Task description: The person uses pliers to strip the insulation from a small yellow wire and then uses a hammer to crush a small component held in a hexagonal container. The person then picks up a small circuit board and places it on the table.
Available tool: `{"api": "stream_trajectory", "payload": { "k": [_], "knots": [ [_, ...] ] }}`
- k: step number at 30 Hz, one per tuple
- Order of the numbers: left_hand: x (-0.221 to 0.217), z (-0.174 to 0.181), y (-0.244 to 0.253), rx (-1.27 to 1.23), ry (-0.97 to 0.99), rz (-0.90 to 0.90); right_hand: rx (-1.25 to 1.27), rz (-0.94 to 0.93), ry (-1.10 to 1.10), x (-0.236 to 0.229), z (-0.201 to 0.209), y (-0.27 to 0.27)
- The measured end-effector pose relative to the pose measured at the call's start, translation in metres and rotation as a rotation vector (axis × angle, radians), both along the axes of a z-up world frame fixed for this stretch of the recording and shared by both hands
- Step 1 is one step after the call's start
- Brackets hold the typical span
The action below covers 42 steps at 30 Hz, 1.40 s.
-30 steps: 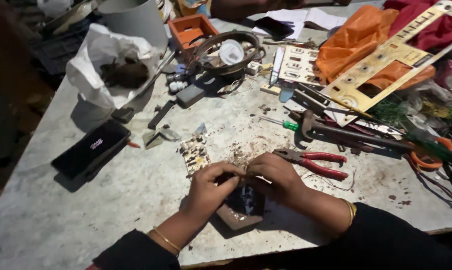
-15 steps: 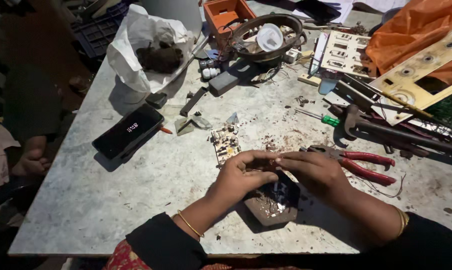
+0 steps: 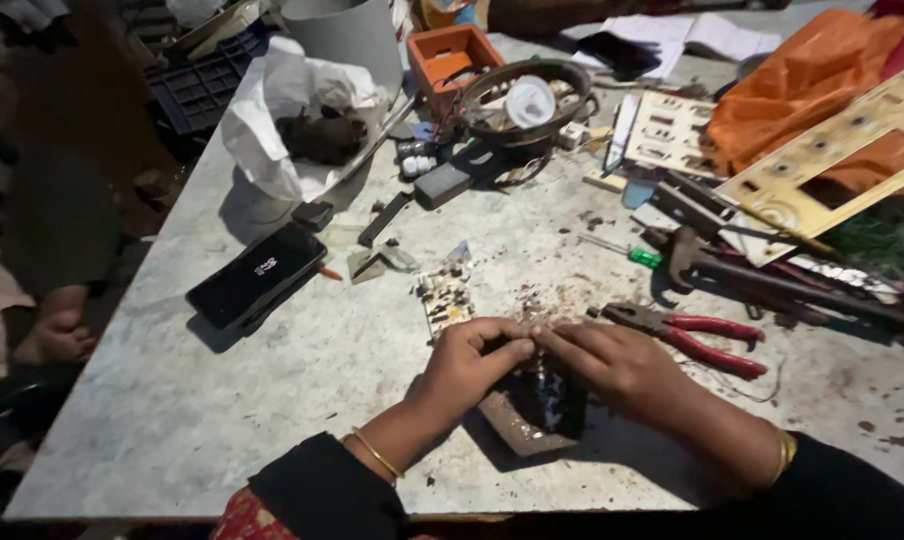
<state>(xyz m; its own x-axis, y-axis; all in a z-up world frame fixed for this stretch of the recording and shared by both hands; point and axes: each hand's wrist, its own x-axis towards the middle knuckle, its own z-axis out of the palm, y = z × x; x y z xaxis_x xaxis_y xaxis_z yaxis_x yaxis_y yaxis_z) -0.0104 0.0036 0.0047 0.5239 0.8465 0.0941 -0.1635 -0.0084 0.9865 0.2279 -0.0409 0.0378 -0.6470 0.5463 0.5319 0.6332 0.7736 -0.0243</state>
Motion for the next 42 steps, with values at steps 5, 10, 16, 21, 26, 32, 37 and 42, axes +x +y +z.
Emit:
{"api": "stream_trajectory", "payload": {
  "k": [5,10,16,21,26,32,37,42],
  "knots": [
    [0.003,0.007,-0.001,0.016,0.024,-0.025,0.074,-0.032,-0.101,0.004,0.001,0.001],
    [-0.002,0.021,-0.008,0.399,0.201,0.063,-0.008,-0.028,0.016,0.003,-0.005,0.002],
    [-0.002,0.035,-0.012,0.712,0.245,0.079,-0.348,0.148,0.242,0.011,-0.006,0.007],
    [-0.009,0.048,-0.014,0.890,0.404,0.093,-0.348,0.072,0.186,0.011,-0.014,0.010],
    [-0.017,0.054,-0.013,0.948,0.545,0.147,-0.279,-0.001,0.197,0.001,-0.010,0.008],
    [-0.018,0.052,-0.006,0.819,0.473,0.089,-0.093,-0.007,0.318,0.008,-0.003,0.004],
    [-0.009,0.040,-0.009,0.473,0.135,0.011,-0.078,-0.069,0.224,0.011,-0.009,0.010],
    [-0.008,0.044,-0.014,0.527,0.242,0.236,0.008,0.013,0.078,-0.005,-0.011,0.001]
  ]
}}
